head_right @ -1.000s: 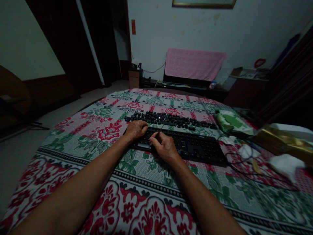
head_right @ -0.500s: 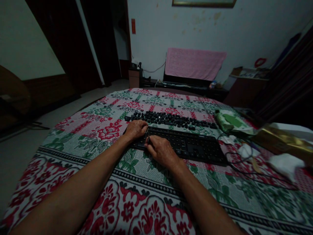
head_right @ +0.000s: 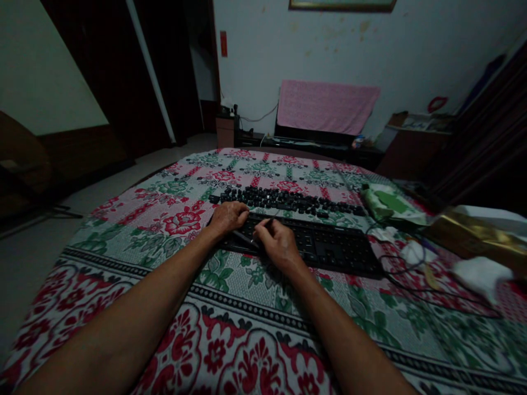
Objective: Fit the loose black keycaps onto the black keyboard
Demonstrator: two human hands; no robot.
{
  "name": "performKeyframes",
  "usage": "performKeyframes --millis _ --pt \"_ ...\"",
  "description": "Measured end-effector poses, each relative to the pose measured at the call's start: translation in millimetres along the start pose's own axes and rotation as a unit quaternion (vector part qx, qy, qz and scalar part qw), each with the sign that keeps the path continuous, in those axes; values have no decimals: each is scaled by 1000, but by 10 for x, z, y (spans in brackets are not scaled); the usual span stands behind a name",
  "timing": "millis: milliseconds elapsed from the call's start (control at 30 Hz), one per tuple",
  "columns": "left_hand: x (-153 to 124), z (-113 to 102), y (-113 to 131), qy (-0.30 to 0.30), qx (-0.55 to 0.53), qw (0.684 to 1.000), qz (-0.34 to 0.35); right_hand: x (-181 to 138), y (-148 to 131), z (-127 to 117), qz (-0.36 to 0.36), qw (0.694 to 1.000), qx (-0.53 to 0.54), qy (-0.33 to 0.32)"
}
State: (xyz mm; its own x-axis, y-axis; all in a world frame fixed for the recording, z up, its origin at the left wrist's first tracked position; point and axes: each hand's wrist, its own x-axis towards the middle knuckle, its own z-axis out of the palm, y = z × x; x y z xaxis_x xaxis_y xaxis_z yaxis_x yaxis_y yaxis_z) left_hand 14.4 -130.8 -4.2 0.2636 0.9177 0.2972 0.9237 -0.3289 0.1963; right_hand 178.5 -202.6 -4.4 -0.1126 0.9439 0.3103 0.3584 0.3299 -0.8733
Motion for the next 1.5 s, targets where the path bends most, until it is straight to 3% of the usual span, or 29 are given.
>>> performKeyframes --millis 167,300,367,533,600,767,1000,1267,1500 --pt "28 9 -37 6 -42 999 -5 52 2 -28 50 995 91 3" --pt "79 -86 -93 2 -191 982 -4 58 -20 -49 68 993 93 23" --pt "90 -181 -88 -41 -281 959 -20 65 -18 -60 62 993 87 45" --pt "59 -340 10 -245 -445 861 -10 78 31 -76 -1 996 49 80" --pt "46 -330 34 -281 -473 835 -7 70 45 -85 -33 996 2 81" --pt "54 -269 12 -249 -510 823 -26 48 4 -107 -76 986 -128 76" --pt "87 -222 -31 -227 -518 823 -60 58 -65 -92 -100 979 -154 88" --pt "73 -218 7 -242 -525 813 -61 72 73 -90 -41 997 -22 68" --pt "71 -243 -10 -260 -526 808 -50 90 71 -71 32 990 107 82"
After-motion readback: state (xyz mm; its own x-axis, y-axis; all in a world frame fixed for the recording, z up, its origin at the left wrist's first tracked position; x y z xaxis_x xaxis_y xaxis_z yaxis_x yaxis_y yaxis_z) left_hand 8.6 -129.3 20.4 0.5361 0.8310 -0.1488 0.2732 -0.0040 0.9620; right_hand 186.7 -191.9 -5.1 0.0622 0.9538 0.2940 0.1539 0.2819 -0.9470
